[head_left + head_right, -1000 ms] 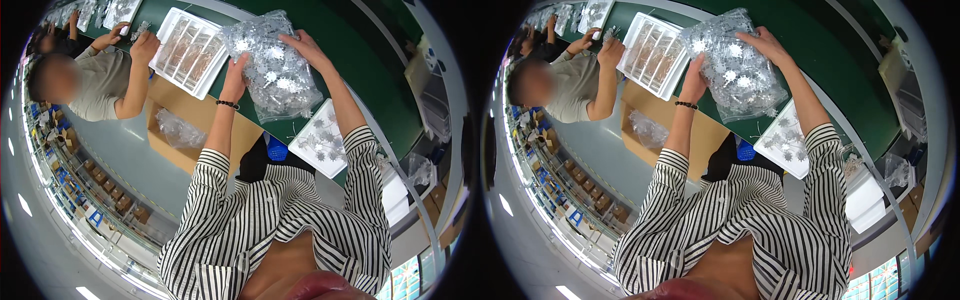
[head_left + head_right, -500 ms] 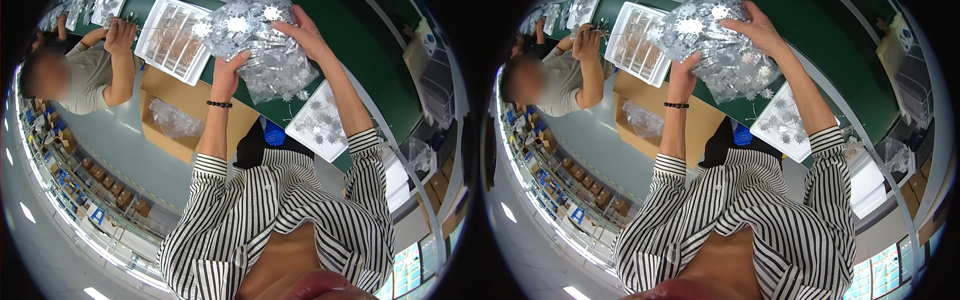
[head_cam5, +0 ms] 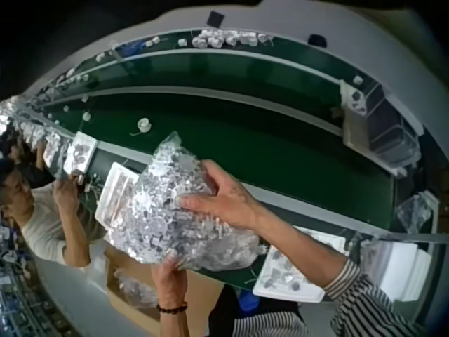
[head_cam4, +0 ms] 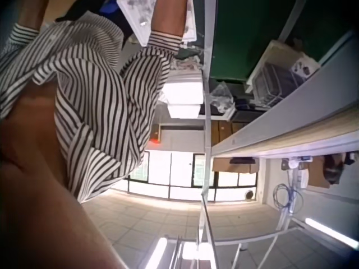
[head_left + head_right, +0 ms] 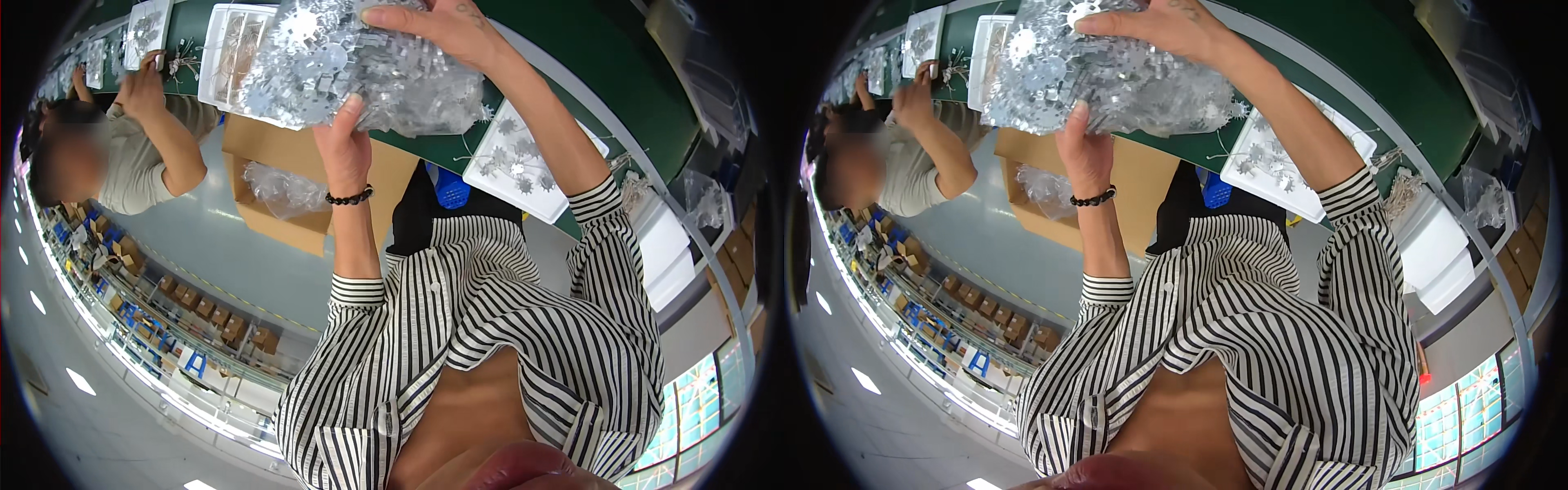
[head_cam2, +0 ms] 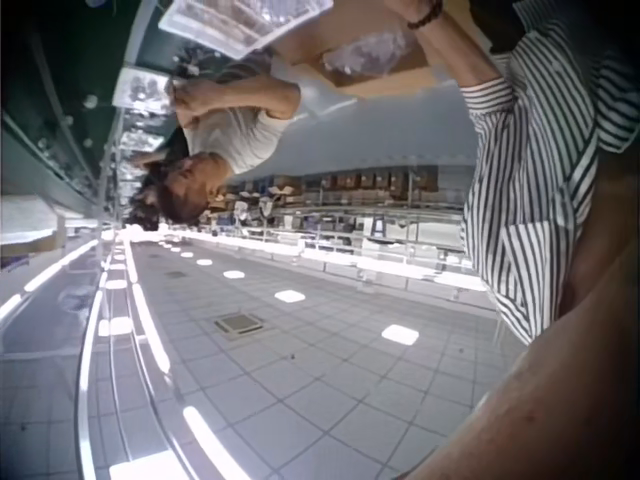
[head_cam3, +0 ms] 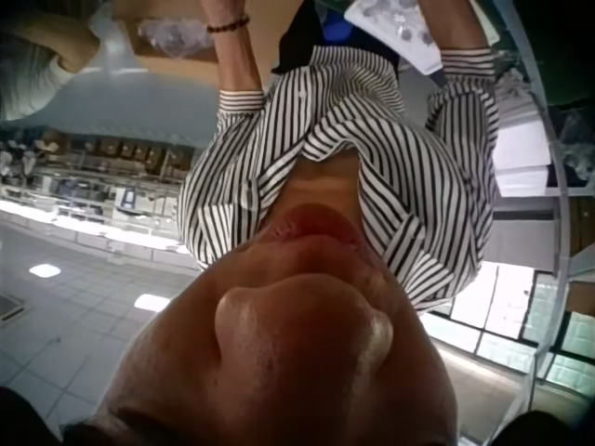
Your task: Inspecting small metallic star-shaped components and packing them into a clear plastic bag.
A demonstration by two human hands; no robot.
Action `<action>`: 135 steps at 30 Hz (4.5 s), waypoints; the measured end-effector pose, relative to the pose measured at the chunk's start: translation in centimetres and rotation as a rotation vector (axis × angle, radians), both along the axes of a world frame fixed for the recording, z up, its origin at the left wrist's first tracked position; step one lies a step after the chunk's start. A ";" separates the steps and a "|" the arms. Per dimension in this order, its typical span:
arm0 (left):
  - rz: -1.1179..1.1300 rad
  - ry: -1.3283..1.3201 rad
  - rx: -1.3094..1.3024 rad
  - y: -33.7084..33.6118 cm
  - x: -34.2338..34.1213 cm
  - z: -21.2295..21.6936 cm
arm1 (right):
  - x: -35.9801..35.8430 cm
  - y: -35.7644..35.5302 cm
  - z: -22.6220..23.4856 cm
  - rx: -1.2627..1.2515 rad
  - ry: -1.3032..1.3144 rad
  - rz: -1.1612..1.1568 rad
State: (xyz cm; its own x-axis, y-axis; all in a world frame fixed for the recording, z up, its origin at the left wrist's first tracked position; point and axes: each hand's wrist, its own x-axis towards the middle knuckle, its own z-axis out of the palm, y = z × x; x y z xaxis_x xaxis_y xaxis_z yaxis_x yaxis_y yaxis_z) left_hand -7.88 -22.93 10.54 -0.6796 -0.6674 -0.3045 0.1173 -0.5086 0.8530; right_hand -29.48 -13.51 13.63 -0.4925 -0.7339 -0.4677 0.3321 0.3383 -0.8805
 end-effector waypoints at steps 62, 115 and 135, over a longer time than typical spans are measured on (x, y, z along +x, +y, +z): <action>0.057 0.043 0.353 -1.3 -1.7 -4.3 | 2.3 -3.5 -8.1 -0.278 0.477 -0.073; -0.375 0.388 0.970 -2.8 -3.1 4.4 | -1.5 1.4 15.0 -0.051 0.110 -0.159; 0.219 -0.496 -0.592 -16.8 -2.4 5.2 | -10.4 -3.7 -12.9 0.125 0.633 -0.193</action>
